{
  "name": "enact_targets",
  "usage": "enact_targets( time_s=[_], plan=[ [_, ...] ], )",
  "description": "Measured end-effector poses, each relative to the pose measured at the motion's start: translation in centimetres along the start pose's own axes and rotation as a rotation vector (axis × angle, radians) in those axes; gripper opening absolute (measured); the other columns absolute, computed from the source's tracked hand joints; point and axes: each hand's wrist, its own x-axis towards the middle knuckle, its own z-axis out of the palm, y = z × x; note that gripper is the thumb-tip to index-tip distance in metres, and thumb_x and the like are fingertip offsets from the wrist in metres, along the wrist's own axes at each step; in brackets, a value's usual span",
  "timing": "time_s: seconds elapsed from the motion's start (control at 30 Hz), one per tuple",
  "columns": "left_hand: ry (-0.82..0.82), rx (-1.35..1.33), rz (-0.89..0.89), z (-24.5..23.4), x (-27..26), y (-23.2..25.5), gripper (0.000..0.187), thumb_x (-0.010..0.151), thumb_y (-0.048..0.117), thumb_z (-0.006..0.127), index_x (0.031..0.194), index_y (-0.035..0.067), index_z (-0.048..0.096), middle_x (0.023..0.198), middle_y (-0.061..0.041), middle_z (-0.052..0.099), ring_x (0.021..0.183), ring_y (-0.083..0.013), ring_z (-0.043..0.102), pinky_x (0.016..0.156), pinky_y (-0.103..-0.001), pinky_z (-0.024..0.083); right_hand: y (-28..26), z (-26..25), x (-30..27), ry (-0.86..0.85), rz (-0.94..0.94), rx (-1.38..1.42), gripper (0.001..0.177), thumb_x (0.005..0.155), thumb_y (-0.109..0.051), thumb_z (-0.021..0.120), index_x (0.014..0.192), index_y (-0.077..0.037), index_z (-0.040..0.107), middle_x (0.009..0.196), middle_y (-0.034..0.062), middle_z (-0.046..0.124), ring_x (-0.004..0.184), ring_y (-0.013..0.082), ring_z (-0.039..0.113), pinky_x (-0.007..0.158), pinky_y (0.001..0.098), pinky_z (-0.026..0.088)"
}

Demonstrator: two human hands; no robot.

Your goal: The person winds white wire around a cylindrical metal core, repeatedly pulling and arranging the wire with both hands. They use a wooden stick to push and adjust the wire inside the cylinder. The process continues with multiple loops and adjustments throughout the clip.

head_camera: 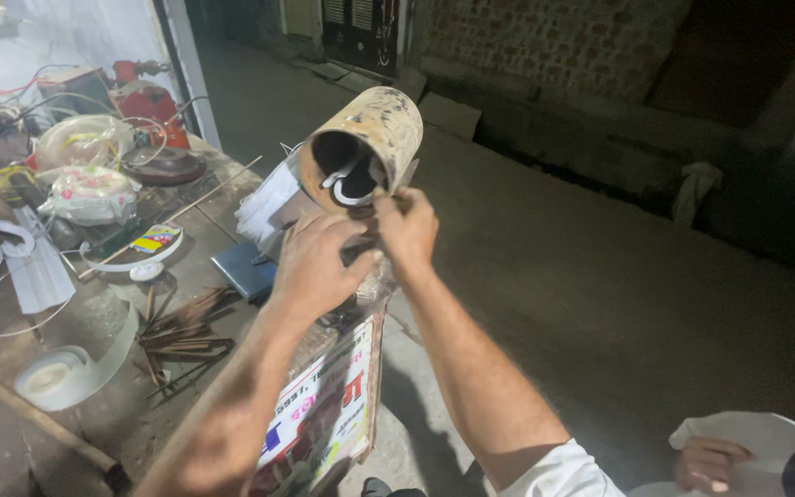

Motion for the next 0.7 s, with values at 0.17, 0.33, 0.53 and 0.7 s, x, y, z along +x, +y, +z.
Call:
enact_targets(
  time_s=[0.17, 0.33, 0.53, 0.7],
  plan=[
    [0.123, -0.017, -0.011, -0.9, -0.4, 0.7, 0.032, 0.088, 0.028, 0.073, 0.115, 0.01, 0.074, 0.109, -0.014, 0.071, 0.103, -0.0362, 0.066, 0.088, -0.048, 0.051, 1.8, -1.4, -0.9, -0.301, -0.147, 0.064, 0.05, 0.102, -0.043, 0.065, 0.116, 0.004, 0.068, 0.09, 0.0126, 0.07, 0.076, 0.0162, 0.063, 0.067, 0.0328, 0.052],
    [0.117, 0.101, -0.205, -1.6, 0.2, 0.0, 0.024, 0.093, 0.035, 0.071, 0.098, 0.012, 0.077, 0.1, -0.011, 0.073, 0.093, -0.0355, 0.069, 0.079, -0.05, 0.054, 2.4, -4.5, 2.0, -0.359, -0.125, 0.0, 0.043, 0.102, -0.041, 0.059, 0.098, -0.001, 0.077, 0.075, 0.0028, 0.072, 0.064, 0.0097, 0.064, 0.058, 0.0282, 0.051],
    [0.079, 0.141, -0.311, -1.9, 1.4, -1.9, 0.02, 0.09, 0.033, 0.07, 0.094, 0.015, 0.078, 0.099, -0.008, 0.074, 0.091, -0.0332, 0.071, 0.079, -0.049, 0.054, 3.4, -8.1, 8.7, 0.067, -0.465, -0.227, 0.029, 0.094, -0.014, 0.07, 0.116, 0.004, 0.071, 0.105, 0.0154, 0.072, 0.099, 0.0267, 0.068, 0.084, 0.0383, 0.053],
    [0.059, 0.115, -0.335, -2.3, 1.5, -4.1, 0.021, 0.092, 0.034, 0.07, 0.097, 0.015, 0.078, 0.103, -0.008, 0.075, 0.096, -0.0314, 0.072, 0.085, -0.048, 0.054, 5.6, -8.9, 12.3, -0.197, -0.403, -0.185, 0.045, 0.086, -0.002, 0.064, 0.13, 0.001, 0.061, 0.123, 0.0157, 0.068, 0.116, 0.0274, 0.064, 0.097, 0.0375, 0.049]
  ],
)
